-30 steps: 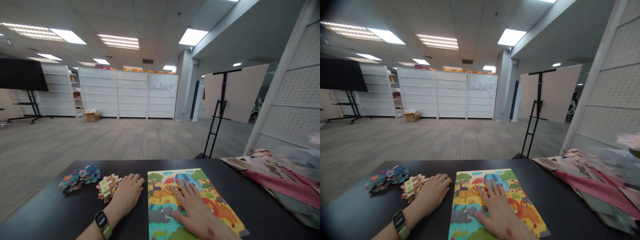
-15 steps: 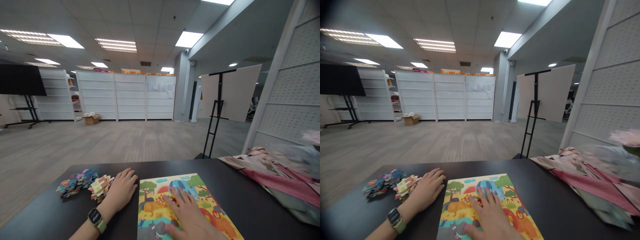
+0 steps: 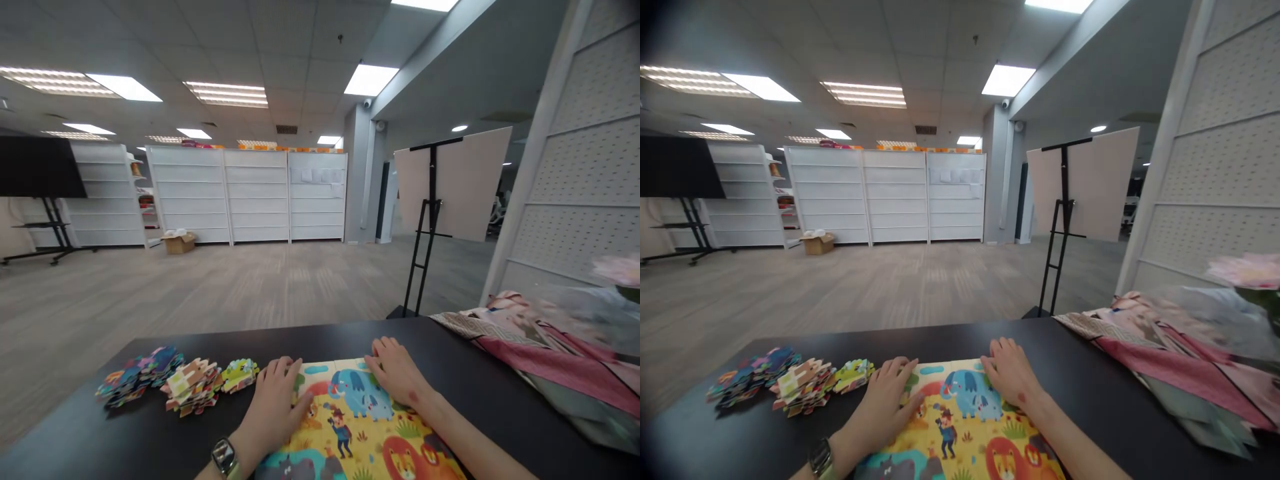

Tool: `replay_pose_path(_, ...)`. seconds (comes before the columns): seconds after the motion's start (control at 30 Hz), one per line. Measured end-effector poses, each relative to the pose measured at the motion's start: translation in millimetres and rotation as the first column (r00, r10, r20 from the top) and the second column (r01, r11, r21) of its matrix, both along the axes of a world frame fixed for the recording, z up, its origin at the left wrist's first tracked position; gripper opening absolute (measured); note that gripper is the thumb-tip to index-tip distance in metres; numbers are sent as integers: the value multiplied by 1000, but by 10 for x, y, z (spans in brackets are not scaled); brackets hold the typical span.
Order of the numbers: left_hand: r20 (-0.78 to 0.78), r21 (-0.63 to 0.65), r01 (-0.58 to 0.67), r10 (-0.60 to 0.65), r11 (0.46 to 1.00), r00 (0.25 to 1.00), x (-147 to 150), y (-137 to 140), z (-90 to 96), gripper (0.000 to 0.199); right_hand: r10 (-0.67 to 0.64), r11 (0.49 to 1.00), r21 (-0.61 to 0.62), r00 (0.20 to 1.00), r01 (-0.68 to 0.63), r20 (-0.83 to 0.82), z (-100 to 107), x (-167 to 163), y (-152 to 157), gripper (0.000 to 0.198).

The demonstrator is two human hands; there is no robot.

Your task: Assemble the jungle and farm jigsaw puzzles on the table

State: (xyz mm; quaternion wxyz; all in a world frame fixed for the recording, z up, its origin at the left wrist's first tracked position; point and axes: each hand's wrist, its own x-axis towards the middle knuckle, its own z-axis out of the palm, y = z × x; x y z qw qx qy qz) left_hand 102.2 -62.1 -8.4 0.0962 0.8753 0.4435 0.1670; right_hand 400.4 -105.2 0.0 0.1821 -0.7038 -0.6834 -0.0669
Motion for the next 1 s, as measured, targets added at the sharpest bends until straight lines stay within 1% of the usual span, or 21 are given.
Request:
replay_pose_path(0.13, 66, 10, 12, -13, 1000, 998, -58, -23, 37, 58, -22, 1000, -6, 999, 22, -29, 29, 7, 26, 30)
replay_pose_path(0.2, 121, 43, 22, -27, 999, 992, -59, -32, 55, 50, -5, 1000, -14, 999, 4, -49, 77, 36, 12, 32)
replay_pose_path(0.3, 184, 88, 56, -71, 995, 980, -47, -31, 80, 35, 92, 995, -30, 993, -94, -74, 141, 50, -47, 34)
replay_pose_path(0.4, 194, 102, 84, -103, 991, 976, -52, -24, 101, 33, 179, 983, -36, 980, -183, -84, 149, 8, -95, 40)
replay_pose_path(0.5, 188, 107, 88, -107, 990, 976, -76, -30, 127, 32, 171, 985, 4, 981, -171, -93, 120, -30, -91, 49)
replay_pose_path(0.57, 197, 120, 81, -103, 989, 975, -90, -46, 153, 29, 147, 989, 40, 982, -144, -115, 116, -25, -73, 51)
replay_pose_path(0.7, 252, 107, 57, -83, 993, 964, -86, -82, 187, 19, 102, 991, 100, 978, -85, -179, 175, -34, -39, 60)
replay_pose_path(0.77, 261, 92, 59, -81, 994, 962, -77, -80, 175, 19, 135, 987, 112, 971, -115, -197, 206, -127, -26, 63)
replay_pose_path(0.83, 237, 101, 57, -79, 993, 968, -73, -61, 145, 23, 215, 975, 105, 958, -198, -191, 207, -293, -19, 55)
replay_pose_path(0.9, 186, 129, 29, -53, 991, 981, -78, -34, 115, 29, 298, 954, 77, 940, -289, -167, 174, -495, -20, 40)
replay_pose_path(0.93, 158, 147, 6, -30, 989, 987, -84, -22, 107, 32, 325, 946, 60, 933, -320, -153, 149, -593, -23, 34)
replay_pose_path(1.0, 108, 187, -37, 17, 982, 994, -96, -8, 113, 38, 339, 941, 34, 931, -338, -135, 100, -750, -30, 24)
